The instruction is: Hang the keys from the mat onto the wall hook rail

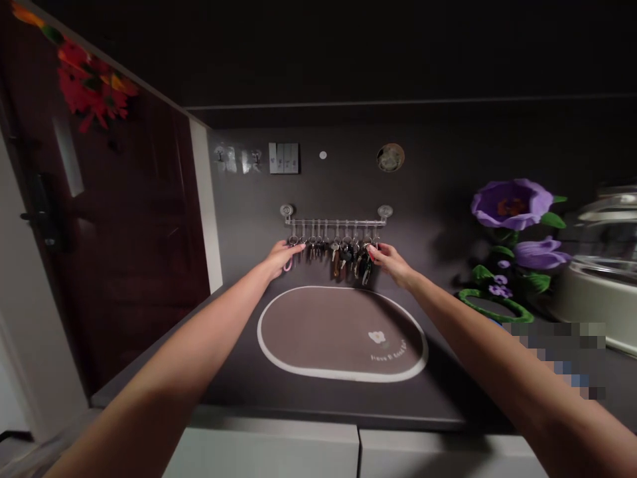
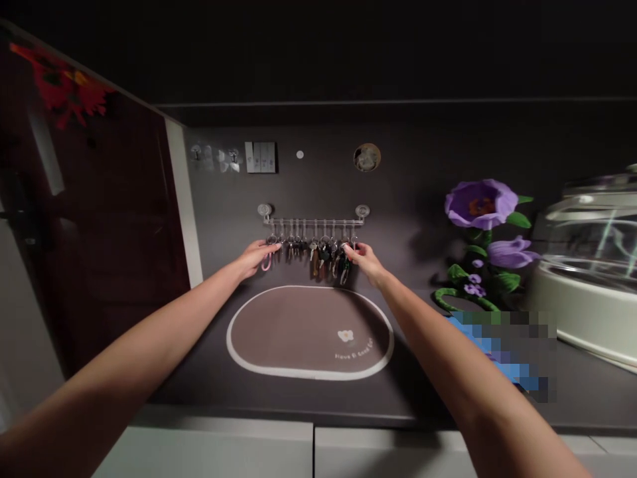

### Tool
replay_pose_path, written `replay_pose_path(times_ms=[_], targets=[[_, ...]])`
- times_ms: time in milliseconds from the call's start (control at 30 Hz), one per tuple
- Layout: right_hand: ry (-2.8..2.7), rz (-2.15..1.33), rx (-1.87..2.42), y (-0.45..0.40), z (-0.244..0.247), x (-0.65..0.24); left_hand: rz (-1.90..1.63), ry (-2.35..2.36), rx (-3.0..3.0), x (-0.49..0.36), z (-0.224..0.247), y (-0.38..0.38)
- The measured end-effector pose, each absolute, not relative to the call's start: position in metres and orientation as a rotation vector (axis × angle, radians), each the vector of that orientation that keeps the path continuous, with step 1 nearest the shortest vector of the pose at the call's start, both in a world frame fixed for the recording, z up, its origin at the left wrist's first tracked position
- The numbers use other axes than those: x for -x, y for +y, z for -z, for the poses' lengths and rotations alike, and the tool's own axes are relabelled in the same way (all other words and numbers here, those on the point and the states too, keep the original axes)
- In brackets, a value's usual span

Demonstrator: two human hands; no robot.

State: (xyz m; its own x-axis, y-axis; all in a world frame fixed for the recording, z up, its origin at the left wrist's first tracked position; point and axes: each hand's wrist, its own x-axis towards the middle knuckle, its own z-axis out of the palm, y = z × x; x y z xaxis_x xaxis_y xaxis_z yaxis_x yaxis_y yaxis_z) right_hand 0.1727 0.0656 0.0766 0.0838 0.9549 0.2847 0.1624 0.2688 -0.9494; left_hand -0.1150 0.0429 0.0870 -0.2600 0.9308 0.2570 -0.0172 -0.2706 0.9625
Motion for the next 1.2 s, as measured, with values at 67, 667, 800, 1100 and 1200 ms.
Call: replay_pose_path(times_ms=[67, 667, 800, 1100, 1200], targets=[[-1.379, -0.961, 1.095, 0.074, -0.074, -0.173, -1.554, 1.068, -1.192, 0.115, -0.090, 0.053], [-1.174, -1.535, 0.530, 0.084, -0.070, -0.135, -0.959, 0.299, -1.037, 0.091, -0.077, 0.092], [-1.092, -1.575, 0.531, 0.077, -0.070, -0.125, -0.937, 0.229, -1.022, 0.088, -0.076, 0.089], [-0.859, -1.617, 0.602, 0.059, -0.090, -0.107, -0.980, 0.402, -0.891, 0.079, -0.098, 0.066], [-0.763, -1.573, 0.677, 0.055, -0.105, -0.099, -1.081, 0.499, -0.852, 0.073, -0.115, 0.057]])
